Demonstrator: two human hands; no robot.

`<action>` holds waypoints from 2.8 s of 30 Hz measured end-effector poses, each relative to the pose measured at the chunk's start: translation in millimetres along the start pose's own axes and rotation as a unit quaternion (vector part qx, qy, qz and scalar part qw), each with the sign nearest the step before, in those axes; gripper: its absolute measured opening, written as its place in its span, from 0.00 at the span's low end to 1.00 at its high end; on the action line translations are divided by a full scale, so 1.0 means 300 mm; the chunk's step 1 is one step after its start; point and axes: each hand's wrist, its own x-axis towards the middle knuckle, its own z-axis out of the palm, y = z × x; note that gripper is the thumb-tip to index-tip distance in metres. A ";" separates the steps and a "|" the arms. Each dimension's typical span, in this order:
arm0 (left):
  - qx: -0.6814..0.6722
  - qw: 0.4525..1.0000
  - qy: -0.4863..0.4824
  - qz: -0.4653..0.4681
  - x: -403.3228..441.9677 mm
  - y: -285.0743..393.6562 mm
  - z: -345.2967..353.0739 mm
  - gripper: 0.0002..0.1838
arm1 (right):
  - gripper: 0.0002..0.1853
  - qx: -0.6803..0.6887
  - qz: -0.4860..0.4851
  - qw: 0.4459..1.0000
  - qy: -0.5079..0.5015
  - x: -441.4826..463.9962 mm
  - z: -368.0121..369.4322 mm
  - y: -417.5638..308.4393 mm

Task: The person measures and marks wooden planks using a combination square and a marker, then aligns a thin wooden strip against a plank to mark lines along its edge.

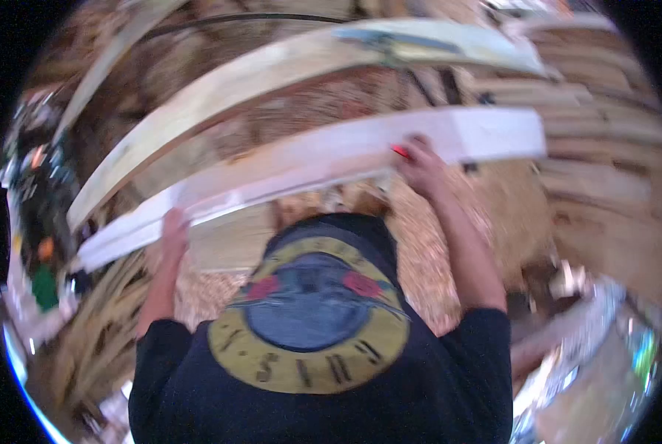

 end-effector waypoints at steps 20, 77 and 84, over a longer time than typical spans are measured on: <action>0.021 0.995 0.065 -0.076 0.029 0.172 -0.045 0.29 | 0.13 0.001 -0.046 0.999 -0.019 0.007 -0.002 0.038; -0.043 0.991 0.017 -0.127 0.019 0.202 -0.087 0.27 | 0.15 0.031 0.065 0.996 -0.053 0.011 -0.028 -0.028; -0.082 0.994 0.075 -0.018 0.079 0.220 -0.044 0.22 | 0.16 0.025 0.021 0.996 -0.088 0.018 0.008 0.038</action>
